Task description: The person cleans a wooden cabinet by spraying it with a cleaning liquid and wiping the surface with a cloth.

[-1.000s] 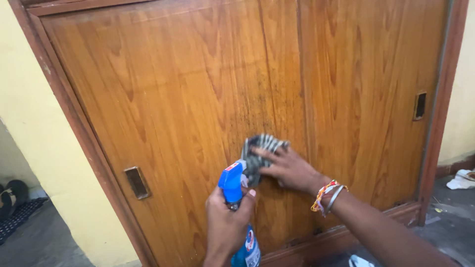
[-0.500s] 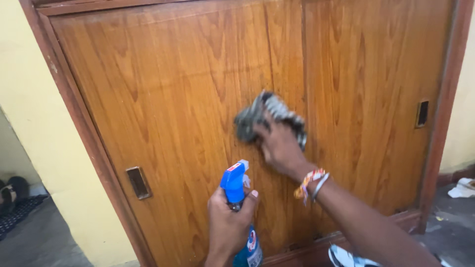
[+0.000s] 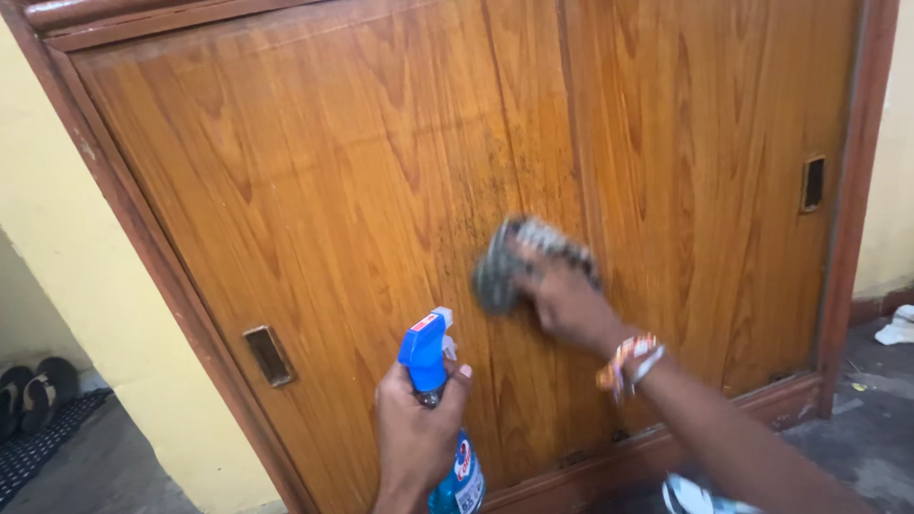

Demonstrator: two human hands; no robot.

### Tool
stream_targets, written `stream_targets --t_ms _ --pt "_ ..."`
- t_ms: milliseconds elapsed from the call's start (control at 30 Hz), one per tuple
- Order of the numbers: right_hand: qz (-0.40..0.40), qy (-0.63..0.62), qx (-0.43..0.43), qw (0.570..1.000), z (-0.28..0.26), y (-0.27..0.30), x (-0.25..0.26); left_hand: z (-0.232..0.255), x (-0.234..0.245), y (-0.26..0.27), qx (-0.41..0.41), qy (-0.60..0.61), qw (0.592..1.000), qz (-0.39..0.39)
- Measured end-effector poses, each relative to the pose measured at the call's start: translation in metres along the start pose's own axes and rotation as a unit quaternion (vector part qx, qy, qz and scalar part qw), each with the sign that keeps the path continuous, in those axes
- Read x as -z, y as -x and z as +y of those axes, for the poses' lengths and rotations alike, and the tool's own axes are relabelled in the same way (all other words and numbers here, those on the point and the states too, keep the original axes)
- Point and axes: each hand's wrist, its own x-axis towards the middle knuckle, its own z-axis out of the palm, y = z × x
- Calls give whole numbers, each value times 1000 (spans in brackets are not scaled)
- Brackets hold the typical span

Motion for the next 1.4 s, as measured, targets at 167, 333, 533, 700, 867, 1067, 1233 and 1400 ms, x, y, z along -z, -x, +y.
stream_targets --t_ms 167,333,533,700,867,1067,1233,1400 --pt "152 14 -79 985 31 -102 71 2 -3 3 43 -66 997 6" --pt "95 43 -10 995 8 -134 67 -6 -2 6 63 -88 994 4" --pt "-141 -8 97 985 -43 -51 16 -18 7 9 -22 -31 999 16" --pt "-159 -12 282 946 -41 2 -18 -34 17 11 16 -52 998 28" --pt "-200 64 268 940 -39 -27 -12 -41 20 11 -1 -40 998 38" --pt "-80 126 23 988 -10 -122 62 -38 19 13 26 -27 999 37" --pt "101 171 -88 976 14 -153 89 -45 19 12 84 -58 994 39" --pt "50 90 -147 984 0 -110 61 -45 20 14 40 -24 998 39"
